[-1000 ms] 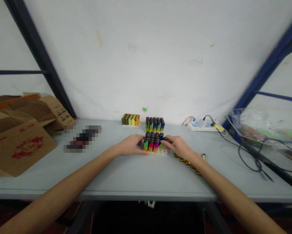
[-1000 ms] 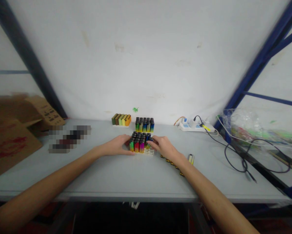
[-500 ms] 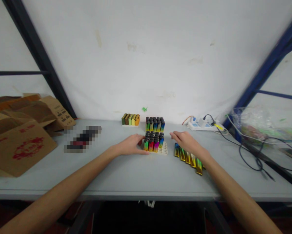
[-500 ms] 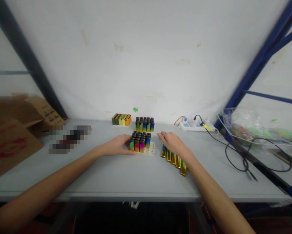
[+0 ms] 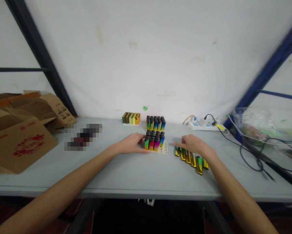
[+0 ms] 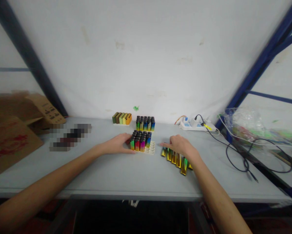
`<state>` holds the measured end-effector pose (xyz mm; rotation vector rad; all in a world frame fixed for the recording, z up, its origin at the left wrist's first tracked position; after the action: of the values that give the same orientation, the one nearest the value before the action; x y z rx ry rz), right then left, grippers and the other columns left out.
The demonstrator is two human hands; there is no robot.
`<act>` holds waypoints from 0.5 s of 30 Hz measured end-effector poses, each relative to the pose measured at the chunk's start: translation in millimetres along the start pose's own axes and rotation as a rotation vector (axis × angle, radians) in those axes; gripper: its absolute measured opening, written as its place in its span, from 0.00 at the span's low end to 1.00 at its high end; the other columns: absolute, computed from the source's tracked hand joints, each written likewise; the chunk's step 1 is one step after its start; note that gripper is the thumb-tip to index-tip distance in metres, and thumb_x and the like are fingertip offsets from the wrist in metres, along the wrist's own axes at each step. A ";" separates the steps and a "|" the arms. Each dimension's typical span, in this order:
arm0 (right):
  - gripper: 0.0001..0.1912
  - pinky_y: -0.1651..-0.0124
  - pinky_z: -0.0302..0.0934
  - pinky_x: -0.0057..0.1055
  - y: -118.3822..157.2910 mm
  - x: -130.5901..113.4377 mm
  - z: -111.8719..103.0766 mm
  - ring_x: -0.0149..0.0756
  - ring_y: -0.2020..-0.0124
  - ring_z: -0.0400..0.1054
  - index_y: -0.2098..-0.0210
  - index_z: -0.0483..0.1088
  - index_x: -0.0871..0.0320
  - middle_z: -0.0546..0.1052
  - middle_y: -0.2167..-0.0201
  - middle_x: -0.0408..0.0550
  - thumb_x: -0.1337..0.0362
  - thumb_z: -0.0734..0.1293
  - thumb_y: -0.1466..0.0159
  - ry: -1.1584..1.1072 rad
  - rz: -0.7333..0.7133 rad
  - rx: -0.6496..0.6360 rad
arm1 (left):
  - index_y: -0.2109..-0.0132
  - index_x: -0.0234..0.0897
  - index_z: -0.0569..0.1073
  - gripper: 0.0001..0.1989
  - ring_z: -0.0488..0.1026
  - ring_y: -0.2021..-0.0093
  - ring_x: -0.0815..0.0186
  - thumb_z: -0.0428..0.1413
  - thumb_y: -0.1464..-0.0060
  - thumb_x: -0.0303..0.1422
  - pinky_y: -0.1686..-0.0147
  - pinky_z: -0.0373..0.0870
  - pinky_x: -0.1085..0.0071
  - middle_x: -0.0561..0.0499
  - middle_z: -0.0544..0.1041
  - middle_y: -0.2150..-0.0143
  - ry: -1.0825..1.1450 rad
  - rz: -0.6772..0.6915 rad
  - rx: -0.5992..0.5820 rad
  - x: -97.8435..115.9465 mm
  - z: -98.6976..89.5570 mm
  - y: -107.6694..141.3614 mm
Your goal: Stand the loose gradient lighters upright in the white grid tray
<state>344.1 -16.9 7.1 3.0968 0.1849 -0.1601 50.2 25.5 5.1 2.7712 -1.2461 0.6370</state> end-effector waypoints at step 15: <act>0.10 0.66 0.62 0.31 -5.0 -15.1 -20.8 0.36 0.72 0.72 0.64 0.63 0.55 0.79 0.70 0.49 0.57 0.62 0.30 -0.397 -0.268 0.282 | 0.58 0.37 0.74 0.33 0.73 0.63 0.56 0.60 0.54 0.63 0.62 0.67 0.65 0.47 0.76 0.64 -0.009 0.018 0.028 1.2 -0.8 0.1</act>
<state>330.7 -12.9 29.2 3.2054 0.6071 -0.8677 50.6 24.8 6.2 2.7918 -1.2751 0.6489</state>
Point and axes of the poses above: each hand's wrist, its own y-axis away from the middle knuckle, its own z-axis out of the palm, x = y × z, the point moved 5 cm from there along -y, towards the middle knuckle
